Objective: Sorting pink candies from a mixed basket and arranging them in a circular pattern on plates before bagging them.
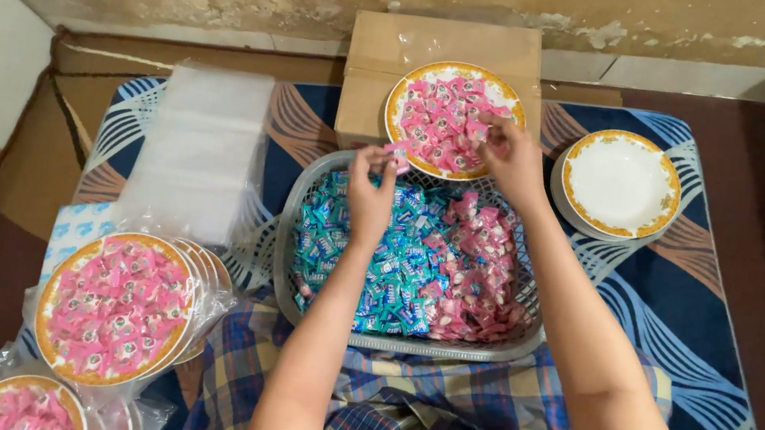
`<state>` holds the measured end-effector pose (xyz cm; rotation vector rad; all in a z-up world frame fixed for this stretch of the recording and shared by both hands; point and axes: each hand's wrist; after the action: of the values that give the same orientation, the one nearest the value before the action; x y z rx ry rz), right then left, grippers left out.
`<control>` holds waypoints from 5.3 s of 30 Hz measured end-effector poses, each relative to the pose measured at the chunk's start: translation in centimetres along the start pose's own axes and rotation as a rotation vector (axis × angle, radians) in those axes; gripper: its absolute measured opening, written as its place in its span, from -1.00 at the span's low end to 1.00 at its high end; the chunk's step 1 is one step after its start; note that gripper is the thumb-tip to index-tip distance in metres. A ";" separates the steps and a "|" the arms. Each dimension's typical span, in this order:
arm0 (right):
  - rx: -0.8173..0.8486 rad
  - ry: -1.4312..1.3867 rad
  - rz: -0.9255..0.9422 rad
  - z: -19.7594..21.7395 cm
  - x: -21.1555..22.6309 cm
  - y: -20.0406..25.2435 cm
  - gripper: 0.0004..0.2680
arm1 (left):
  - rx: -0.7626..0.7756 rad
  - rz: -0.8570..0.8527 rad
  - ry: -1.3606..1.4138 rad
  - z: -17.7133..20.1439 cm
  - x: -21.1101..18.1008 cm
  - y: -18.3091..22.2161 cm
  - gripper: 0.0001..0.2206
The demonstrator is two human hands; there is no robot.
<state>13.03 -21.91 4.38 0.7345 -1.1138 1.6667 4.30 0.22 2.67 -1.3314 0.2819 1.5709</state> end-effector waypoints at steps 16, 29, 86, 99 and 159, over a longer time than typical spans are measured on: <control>-0.240 -0.074 -0.056 1.3 -2.1 10.2 -0.76 | 0.215 -0.150 -0.355 -1.9 5.4 -4.7 -0.70; 0.290 0.185 -0.445 -0.2 -6.3 19.3 -0.53 | 0.322 0.022 -0.682 -6.8 4.8 -10.8 -0.69; 0.018 -0.474 -0.611 0.7 -3.7 18.4 -0.71 | 1.067 0.131 -0.115 7.0 8.9 4.8 -0.89; -0.166 -0.942 -0.701 0.7 -4.8 18.1 -0.51 | 0.684 0.390 0.436 -2.6 10.3 11.9 -0.61; -0.301 -0.033 0.032 0.6 -0.6 -4.5 -0.77 | 0.065 -0.461 -0.683 -5.7 -0.7 -8.8 -0.80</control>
<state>17.40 -22.17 5.63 0.5539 -1.3693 1.4731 14.59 -0.16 4.78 -0.6759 -0.3707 1.4956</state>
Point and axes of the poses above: each hand's wrist, its own y-axis away from the middle knuckle, its own z-axis out of the back of the hand, x = y × z, and after that the axes turned 13 degrees about -y, right-handed
